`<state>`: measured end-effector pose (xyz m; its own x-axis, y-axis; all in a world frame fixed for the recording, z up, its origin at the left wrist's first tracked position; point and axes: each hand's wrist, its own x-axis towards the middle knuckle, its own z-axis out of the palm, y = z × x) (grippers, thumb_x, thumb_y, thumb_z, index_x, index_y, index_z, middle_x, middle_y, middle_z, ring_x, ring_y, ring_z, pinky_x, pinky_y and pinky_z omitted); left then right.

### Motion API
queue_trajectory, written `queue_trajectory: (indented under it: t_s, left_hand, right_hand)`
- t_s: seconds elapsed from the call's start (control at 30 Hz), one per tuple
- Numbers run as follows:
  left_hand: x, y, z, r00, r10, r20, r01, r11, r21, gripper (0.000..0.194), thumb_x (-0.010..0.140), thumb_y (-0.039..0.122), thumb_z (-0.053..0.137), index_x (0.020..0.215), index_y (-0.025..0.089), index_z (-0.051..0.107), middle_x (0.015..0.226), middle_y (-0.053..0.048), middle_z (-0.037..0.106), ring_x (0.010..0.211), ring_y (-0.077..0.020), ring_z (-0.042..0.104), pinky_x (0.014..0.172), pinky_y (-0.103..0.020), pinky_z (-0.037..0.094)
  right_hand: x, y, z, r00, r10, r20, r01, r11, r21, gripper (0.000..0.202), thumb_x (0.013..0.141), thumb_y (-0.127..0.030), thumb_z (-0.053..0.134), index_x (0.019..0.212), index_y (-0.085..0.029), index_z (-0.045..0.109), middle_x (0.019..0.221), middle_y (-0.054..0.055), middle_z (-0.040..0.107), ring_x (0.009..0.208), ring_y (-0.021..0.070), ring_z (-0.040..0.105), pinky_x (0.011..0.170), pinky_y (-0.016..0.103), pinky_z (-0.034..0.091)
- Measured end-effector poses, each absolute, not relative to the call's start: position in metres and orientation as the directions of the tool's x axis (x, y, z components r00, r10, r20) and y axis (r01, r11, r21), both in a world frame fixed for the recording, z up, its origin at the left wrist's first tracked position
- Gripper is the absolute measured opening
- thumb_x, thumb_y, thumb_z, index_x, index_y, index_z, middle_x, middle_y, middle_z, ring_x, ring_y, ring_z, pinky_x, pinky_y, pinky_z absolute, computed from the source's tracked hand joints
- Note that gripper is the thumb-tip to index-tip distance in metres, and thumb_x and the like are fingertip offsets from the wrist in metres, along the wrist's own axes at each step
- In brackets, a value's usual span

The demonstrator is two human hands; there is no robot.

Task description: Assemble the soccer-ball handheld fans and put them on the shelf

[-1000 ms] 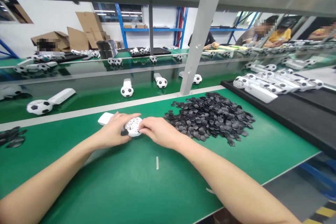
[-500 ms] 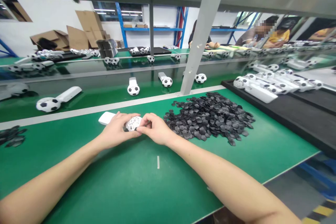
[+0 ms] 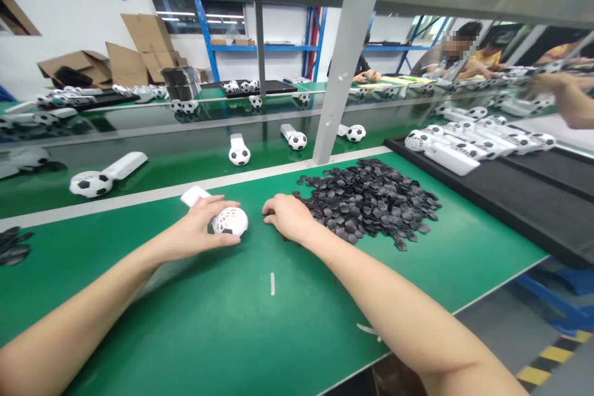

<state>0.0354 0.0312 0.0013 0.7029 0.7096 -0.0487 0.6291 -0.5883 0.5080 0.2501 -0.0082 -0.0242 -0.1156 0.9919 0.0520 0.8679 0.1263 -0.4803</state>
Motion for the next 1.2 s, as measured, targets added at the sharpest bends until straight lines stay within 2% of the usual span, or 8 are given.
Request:
queue_trajectory:
  t_s: [0.1, 0.23, 0.4, 0.5, 0.6, 0.77, 1.03, 1.2]
  left_hand:
    - [0.034, 0.026, 0.005, 0.750, 0.640, -0.167, 0.602, -0.556, 0.573, 0.070, 0.068, 0.040, 0.062, 0.131, 0.023, 0.035, 0.138, -0.010, 0.033, 0.134, -0.0329, 0.005, 0.105, -0.051, 0.016]
    - [0.036, 0.022, -0.003, 0.737, 0.668, -0.103, 0.556, -0.512, 0.654, 0.064, 0.069, 0.032, 0.060, 0.128, 0.023, 0.036, 0.140, -0.008, 0.029, 0.134, -0.0307, -0.001, 0.107, -0.049, 0.014]
    - [0.033, 0.031, -0.007, 0.845, 0.529, -0.071, 0.413, -0.564, 0.715, 0.061, 0.068, 0.023, 0.060, 0.125, 0.025, 0.039, 0.142, -0.003, 0.027, 0.135, -0.0260, 0.002, 0.110, -0.044, 0.012]
    - [0.030, 0.036, -0.006, 0.872, 0.487, -0.051, 0.368, -0.581, 0.726, 0.061, 0.067, 0.020, 0.060, 0.125, 0.025, 0.040, 0.140, -0.002, 0.031, 0.135, -0.0247, 0.003, 0.110, -0.043, 0.011]
    - [0.031, 0.036, -0.007, 0.875, 0.483, -0.037, 0.356, -0.590, 0.724, 0.060, 0.067, 0.020, 0.060, 0.124, 0.025, 0.041, 0.138, -0.001, 0.035, 0.135, -0.0244, 0.005, 0.110, -0.043, 0.012]
    - [0.036, 0.031, -0.014, 0.831, 0.556, 0.032, 0.376, -0.602, 0.705, 0.055, 0.066, 0.027, 0.065, 0.117, 0.024, 0.046, 0.135, -0.004, 0.037, 0.134, -0.0265, 0.011, 0.109, -0.045, 0.016]
    - [0.038, 0.026, -0.011, 0.803, 0.595, 0.023, 0.405, -0.573, 0.712, 0.049, 0.070, 0.037, 0.064, 0.115, 0.025, 0.048, 0.130, -0.004, 0.043, 0.135, -0.0274, 0.008, 0.108, -0.046, 0.016]
    - [0.040, 0.024, -0.010, 0.764, 0.646, 0.006, 0.430, -0.515, 0.742, 0.040, 0.074, 0.037, 0.058, 0.111, 0.025, 0.050, 0.133, -0.004, 0.042, 0.135, -0.0255, 0.008, 0.108, -0.046, 0.016]
  right_hand:
    - [0.247, -0.009, -0.024, -0.125, 0.992, 0.033, 0.862, 0.125, -0.491, 0.009, 0.073, -0.012, 0.062, 0.080, -0.017, 0.066, 0.081, 0.006, 0.062, 0.069, 0.0166, 0.057, 0.066, 0.027, 0.043]
    - [0.245, -0.016, -0.017, -0.171, 0.984, 0.041, 0.843, 0.168, -0.510, 0.007, 0.075, -0.013, 0.060, 0.072, -0.018, 0.063, 0.073, 0.002, 0.061, 0.063, 0.0138, 0.055, 0.062, 0.026, 0.042]
    - [0.239, -0.025, -0.009, -0.204, 0.976, 0.072, 0.488, 0.166, -0.857, 0.005, 0.079, -0.020, 0.055, 0.084, -0.020, 0.057, 0.063, -0.004, 0.055, 0.055, 0.0093, 0.053, 0.053, 0.022, 0.043]
    - [0.234, -0.028, -0.009, -0.281, 0.959, 0.014, 0.272, 0.093, -0.958, 0.009, 0.078, -0.021, 0.057, 0.086, -0.018, 0.058, 0.069, -0.001, 0.059, 0.061, 0.0104, 0.057, 0.058, 0.023, 0.048]
    - [0.232, -0.030, -0.010, -0.344, 0.935, 0.086, 0.301, 0.196, -0.933, 0.011, 0.078, -0.019, 0.056, 0.087, -0.017, 0.063, 0.078, 0.002, 0.061, 0.071, 0.0127, 0.059, 0.067, 0.028, 0.049]
    - [0.229, -0.030, -0.009, -0.355, 0.860, 0.367, 0.493, 0.506, -0.707, 0.008, 0.080, -0.017, 0.057, 0.081, -0.020, 0.065, 0.083, 0.001, 0.061, 0.083, 0.0132, 0.056, 0.079, 0.027, 0.043]
    - [0.226, -0.027, -0.015, -0.355, 0.891, 0.283, 0.396, 0.417, -0.818, 0.002, 0.078, -0.019, 0.059, 0.076, -0.018, 0.060, 0.075, -0.002, 0.054, 0.069, 0.0105, 0.049, 0.065, 0.023, 0.040]
    - [0.220, -0.021, -0.022, -0.273, 0.945, 0.179, 0.221, 0.243, -0.945, 0.010, 0.072, -0.022, 0.063, 0.068, -0.017, 0.055, 0.068, -0.003, 0.052, 0.064, 0.0102, 0.048, 0.063, 0.024, 0.040]
